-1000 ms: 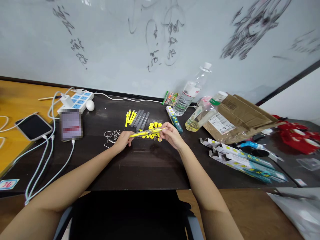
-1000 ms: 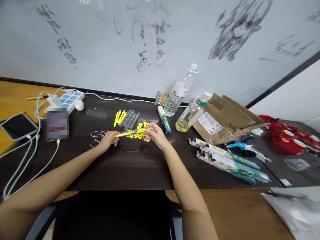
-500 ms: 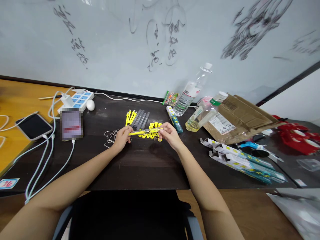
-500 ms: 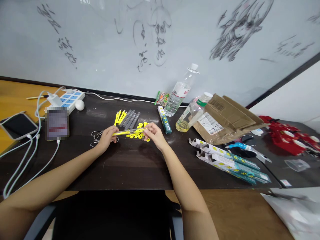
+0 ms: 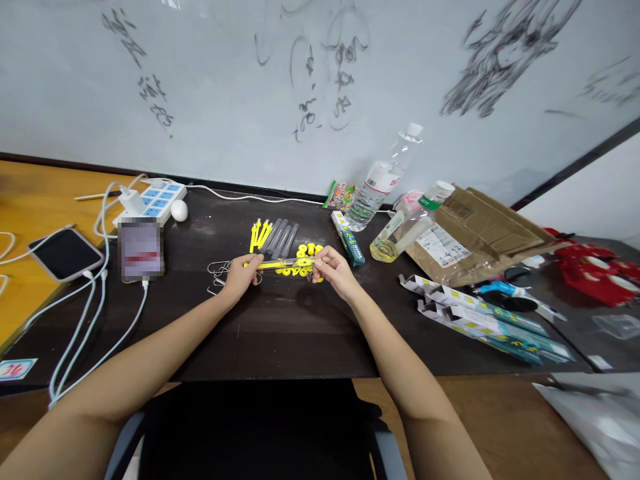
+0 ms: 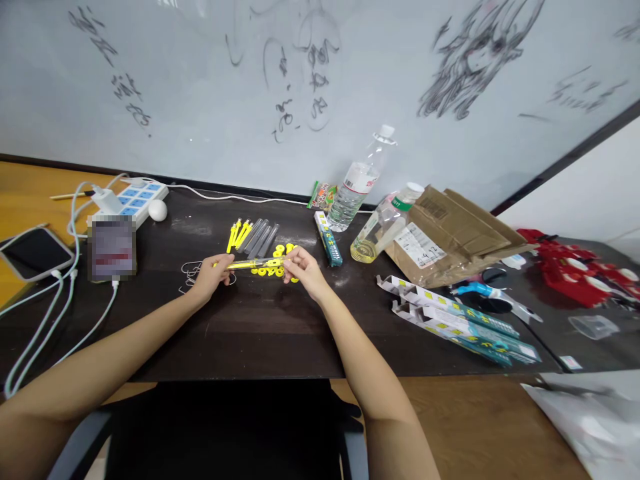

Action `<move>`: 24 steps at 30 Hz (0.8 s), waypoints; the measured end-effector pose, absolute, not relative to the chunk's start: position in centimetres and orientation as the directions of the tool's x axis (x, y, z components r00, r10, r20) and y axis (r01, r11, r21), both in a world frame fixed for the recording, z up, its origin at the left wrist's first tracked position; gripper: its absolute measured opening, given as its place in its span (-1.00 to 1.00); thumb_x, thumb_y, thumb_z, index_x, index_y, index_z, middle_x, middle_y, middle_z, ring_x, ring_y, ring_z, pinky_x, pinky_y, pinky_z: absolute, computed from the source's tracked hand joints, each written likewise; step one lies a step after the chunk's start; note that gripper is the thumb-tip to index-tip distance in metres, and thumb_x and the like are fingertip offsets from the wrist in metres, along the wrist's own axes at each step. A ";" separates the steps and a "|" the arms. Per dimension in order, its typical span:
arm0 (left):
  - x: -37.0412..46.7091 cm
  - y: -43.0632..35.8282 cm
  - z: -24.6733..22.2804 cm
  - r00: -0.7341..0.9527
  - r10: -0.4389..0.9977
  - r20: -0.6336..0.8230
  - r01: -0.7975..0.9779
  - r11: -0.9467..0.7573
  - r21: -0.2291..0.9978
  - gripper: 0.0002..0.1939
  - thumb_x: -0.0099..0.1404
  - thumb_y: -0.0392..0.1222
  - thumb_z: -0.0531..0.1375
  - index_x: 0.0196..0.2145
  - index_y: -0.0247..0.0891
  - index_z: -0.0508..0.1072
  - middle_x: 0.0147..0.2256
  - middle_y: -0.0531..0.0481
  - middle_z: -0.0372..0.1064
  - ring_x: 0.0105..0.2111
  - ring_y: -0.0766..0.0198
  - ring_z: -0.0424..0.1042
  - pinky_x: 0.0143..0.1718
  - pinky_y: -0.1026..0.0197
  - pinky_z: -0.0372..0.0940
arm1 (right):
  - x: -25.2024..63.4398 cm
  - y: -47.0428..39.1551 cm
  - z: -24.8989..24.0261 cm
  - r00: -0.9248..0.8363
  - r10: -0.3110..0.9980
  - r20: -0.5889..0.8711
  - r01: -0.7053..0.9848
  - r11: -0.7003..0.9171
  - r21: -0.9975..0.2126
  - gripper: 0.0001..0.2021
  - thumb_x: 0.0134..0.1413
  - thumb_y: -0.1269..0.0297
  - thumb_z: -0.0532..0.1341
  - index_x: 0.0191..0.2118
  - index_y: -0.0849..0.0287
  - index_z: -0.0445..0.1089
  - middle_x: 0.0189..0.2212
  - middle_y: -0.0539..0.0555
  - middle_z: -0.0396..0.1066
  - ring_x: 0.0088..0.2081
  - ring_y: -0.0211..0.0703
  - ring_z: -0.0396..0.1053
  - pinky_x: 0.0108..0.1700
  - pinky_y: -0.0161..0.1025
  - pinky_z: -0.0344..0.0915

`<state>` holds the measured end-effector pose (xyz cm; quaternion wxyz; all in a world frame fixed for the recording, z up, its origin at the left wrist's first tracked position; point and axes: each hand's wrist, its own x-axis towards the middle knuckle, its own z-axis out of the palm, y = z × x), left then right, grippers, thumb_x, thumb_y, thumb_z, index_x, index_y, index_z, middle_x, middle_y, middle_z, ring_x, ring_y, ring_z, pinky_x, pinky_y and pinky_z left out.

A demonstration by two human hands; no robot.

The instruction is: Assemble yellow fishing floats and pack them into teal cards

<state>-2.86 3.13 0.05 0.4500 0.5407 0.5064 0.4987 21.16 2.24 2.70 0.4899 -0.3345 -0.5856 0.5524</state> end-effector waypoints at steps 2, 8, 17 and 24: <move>-2.9 3.3 0.0 -0.009 0.998 0.056 0.061 -0.055 0.997 -0.68 0.16 -0.01 0.10 -0.63 -0.25 0.27 -0.79 0.21 -0.05 -0.79 0.44 0.02 -0.70 0.34 0.11 | 21.1 2.2 2.7 -0.301 0.932 0.202 -0.143 0.165 -0.976 -0.71 -0.04 0.08 0.31 -0.32 0.12 0.26 -0.58 -0.14 0.28 -0.60 -0.37 0.27 -0.48 -0.35 0.32; -2.8 3.2 0.6 0.006 1.000 -0.005 -0.090 0.005 0.996 -0.75 0.09 -0.12 0.11 -0.65 -0.25 0.23 -0.80 0.24 -0.08 -0.79 0.49 -0.10 -0.75 0.36 0.07 | 21.6 2.5 3.1 -0.257 0.948 0.190 -0.166 0.150 -0.975 -0.72 -0.02 0.08 0.29 -0.25 0.13 0.31 -0.54 -0.10 0.31 -0.56 -0.35 0.28 -0.47 -0.32 0.33; -2.8 3.2 1.0 -0.019 0.999 -0.044 -0.167 0.041 0.985 -0.78 0.06 -0.13 0.09 -0.64 -0.24 0.19 -0.81 0.26 -0.11 -0.80 0.52 -0.14 -0.76 0.38 0.05 | 23.7 4.5 2.0 0.087 0.898 0.431 0.328 0.383 -0.864 -0.86 0.03 0.18 0.20 -0.34 0.13 0.34 -0.50 -0.02 0.27 -0.48 -0.25 0.21 -0.44 -0.30 0.22; -2.8 3.0 1.2 -0.025 1.000 -0.015 -0.216 0.010 0.976 -0.80 0.03 -0.14 0.09 -0.65 -0.24 0.19 -0.81 0.27 -0.14 -0.80 0.51 -0.13 -0.76 0.38 0.05 | 22.6 3.7 1.0 -0.218 0.843 0.492 0.785 0.451 -0.425 -0.83 0.07 0.19 0.18 -0.24 0.14 0.36 -0.34 0.08 0.31 -0.25 -0.07 0.26 -0.15 -0.15 0.24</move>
